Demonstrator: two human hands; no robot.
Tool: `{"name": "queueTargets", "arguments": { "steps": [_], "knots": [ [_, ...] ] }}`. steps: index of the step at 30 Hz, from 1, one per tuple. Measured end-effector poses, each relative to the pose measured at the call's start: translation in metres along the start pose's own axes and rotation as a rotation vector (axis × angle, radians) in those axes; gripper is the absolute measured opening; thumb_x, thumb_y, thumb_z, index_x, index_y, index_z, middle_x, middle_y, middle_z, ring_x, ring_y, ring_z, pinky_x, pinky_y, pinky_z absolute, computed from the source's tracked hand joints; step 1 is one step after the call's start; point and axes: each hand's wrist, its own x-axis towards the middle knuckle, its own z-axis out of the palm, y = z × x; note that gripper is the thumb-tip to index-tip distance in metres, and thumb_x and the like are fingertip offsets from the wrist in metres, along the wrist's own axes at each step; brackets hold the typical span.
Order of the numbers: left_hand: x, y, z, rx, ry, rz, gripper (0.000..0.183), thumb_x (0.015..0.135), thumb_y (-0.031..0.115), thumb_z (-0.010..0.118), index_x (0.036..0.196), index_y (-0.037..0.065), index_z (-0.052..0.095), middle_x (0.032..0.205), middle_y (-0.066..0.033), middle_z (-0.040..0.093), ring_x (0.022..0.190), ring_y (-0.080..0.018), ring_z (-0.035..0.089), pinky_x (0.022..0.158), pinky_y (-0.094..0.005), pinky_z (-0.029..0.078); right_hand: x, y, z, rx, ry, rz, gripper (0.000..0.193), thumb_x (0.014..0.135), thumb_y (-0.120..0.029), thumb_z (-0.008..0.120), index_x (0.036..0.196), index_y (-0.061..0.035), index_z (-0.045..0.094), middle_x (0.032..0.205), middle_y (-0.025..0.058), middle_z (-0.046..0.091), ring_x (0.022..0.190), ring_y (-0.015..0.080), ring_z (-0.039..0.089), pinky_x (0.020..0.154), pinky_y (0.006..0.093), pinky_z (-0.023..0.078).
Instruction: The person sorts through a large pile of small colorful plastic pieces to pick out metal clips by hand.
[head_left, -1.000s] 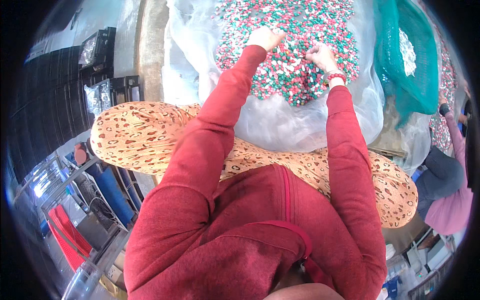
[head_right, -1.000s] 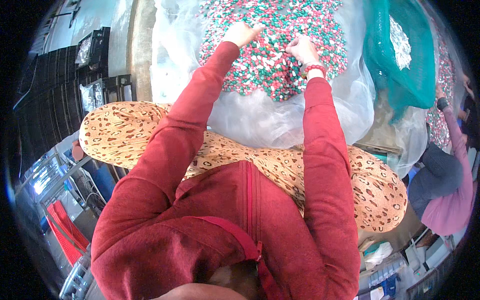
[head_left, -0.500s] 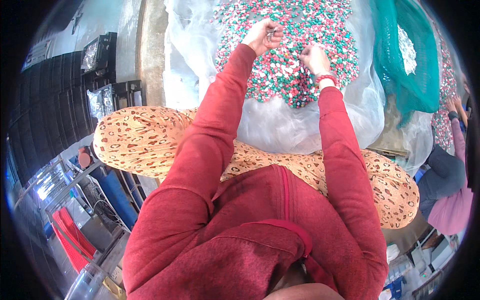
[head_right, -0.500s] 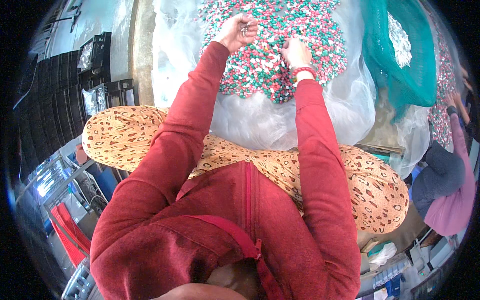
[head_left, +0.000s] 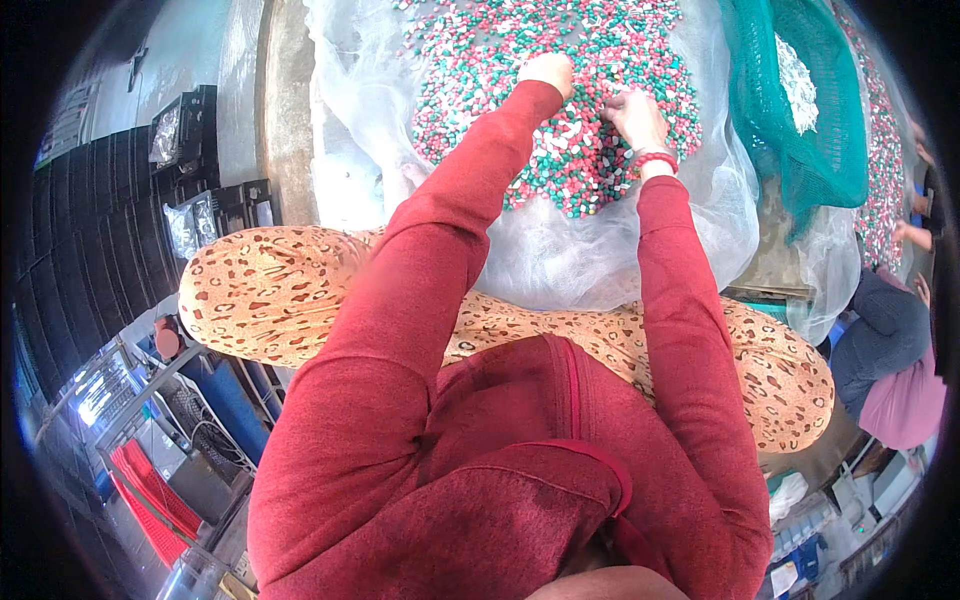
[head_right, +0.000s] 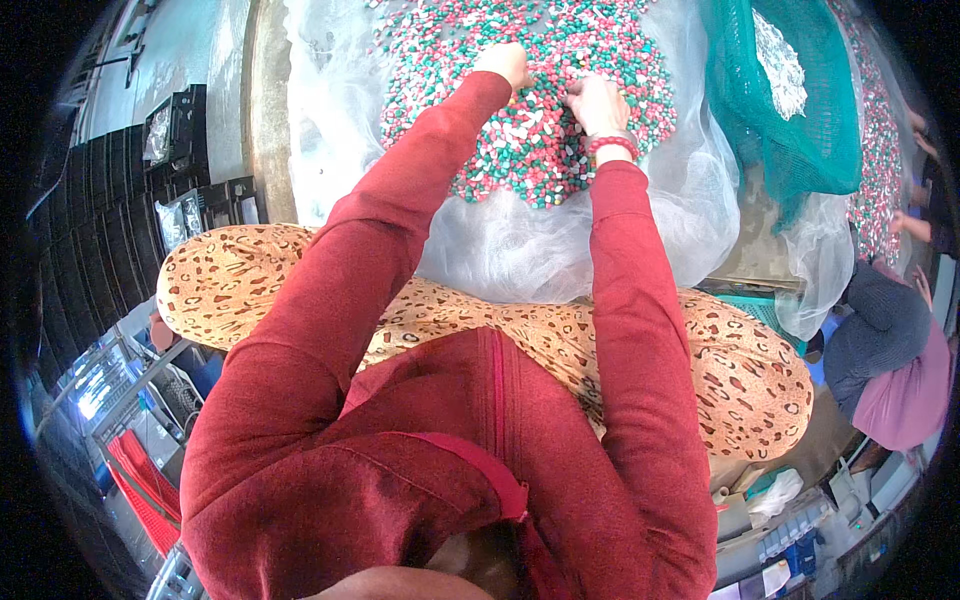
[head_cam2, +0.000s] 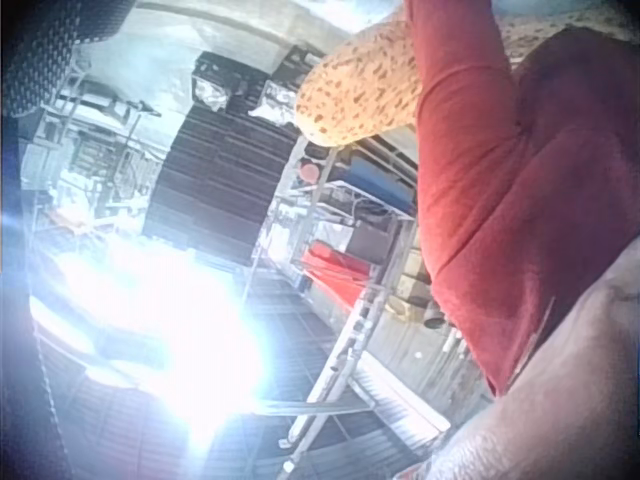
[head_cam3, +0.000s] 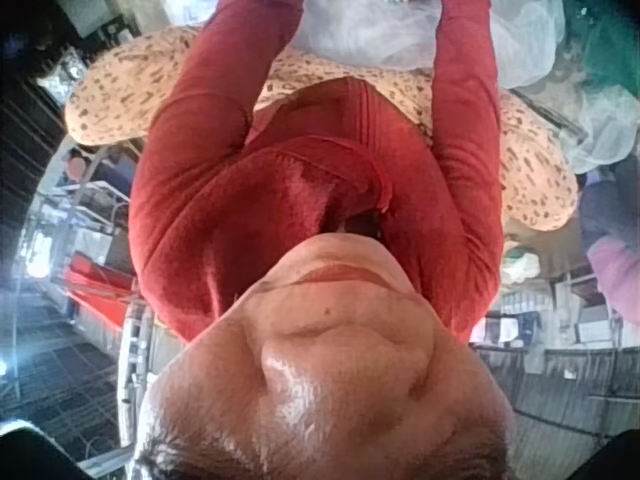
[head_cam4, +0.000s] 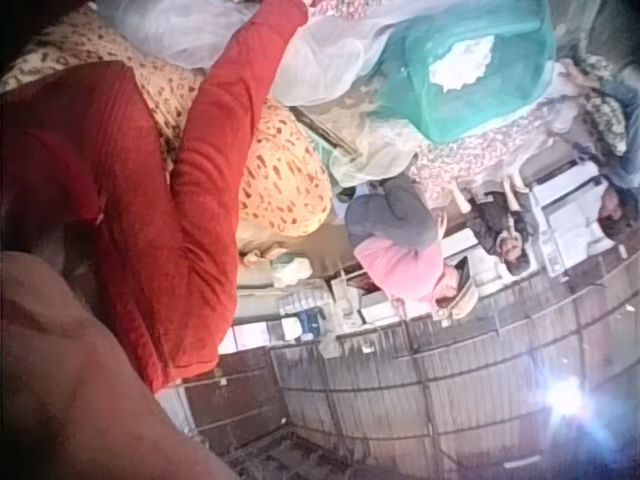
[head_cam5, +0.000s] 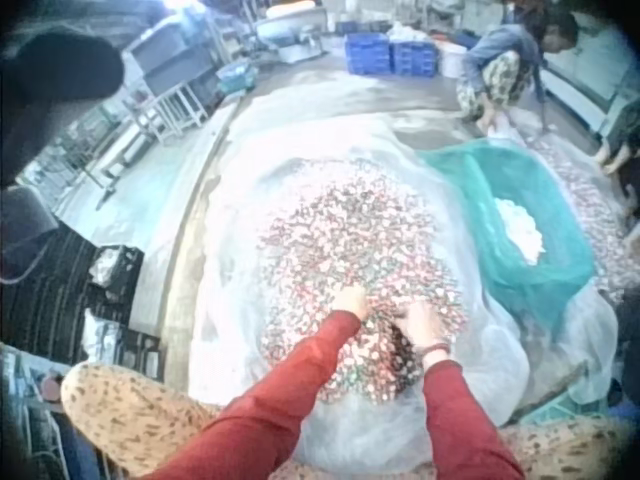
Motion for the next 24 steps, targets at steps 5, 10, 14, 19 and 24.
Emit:
{"name": "queueTargets", "arguments": {
  "steps": [5,10,14,19,24],
  "knots": [
    [-0.001,-0.025,-0.021,-0.44,-0.147,0.095,0.038,0.061,0.038,0.074,0.08,0.006,0.069,0.077,-0.0097,0.065,0.068,-0.019,0.061,0.069,-0.0305,0.048,0.003,0.008,0.013,-0.088,0.097,0.017,0.019,0.071,-0.023,0.065,0.085,-0.0119,0.067,0.077,0.0124,0.064,0.076,0.0256,0.062,0.067,0.0364,0.048],
    [-0.035,-0.05,-0.07,-1.381,-0.451,0.004,0.026,0.077,0.027,0.066,0.081,0.002,0.058,0.056,0.0063,0.033,0.047,-0.0026,0.028,0.039,-0.0192,0.023,0.003,0.019,-0.013,1.319,-0.147,0.165,0.016,0.073,-0.016,0.067,0.082,-0.0029,0.062,0.05,-0.0054,0.042,0.042,0.0037,0.035,0.038,0.0192,0.023],
    [-0.043,-0.074,-0.076,-1.974,-0.623,0.142,0.014,0.081,0.017,0.049,0.082,0.003,0.051,0.07,-0.0009,0.042,0.053,-0.0045,0.036,0.039,-0.018,0.028,0.014,0.021,-0.024,2.027,-0.326,0.083,0.013,0.077,-0.012,0.06,0.08,-0.0024,0.052,0.051,-0.004,0.026,0.044,0.0059,0.025,0.039,0.02,0.017],
    [-0.036,-0.071,-0.073,-1.947,-0.514,0.042,0.019,0.08,0.018,0.048,0.086,0.0,0.051,0.072,-0.0024,0.043,0.054,-0.0052,0.038,0.038,-0.0183,0.028,0.015,0.015,-0.042,2.138,-0.639,-0.257,0.012,0.079,-0.014,0.046,0.077,-0.002,0.046,0.069,0.0042,0.037,0.062,0.0145,0.036,0.052,0.0243,0.031],
    [-0.011,-0.047,-0.038,-0.604,-0.002,0.226,0.022,0.078,0.023,0.06,0.092,0.007,0.066,0.072,-0.0039,0.063,0.066,-0.0144,0.059,0.059,-0.0292,0.048,0.016,-0.014,-0.047,1.919,-0.46,-0.1,0.019,0.081,-0.021,0.053,0.075,-0.0034,0.047,0.064,0.0025,0.041,0.056,0.012,0.039,0.045,0.0216,0.028]
  ]
}}
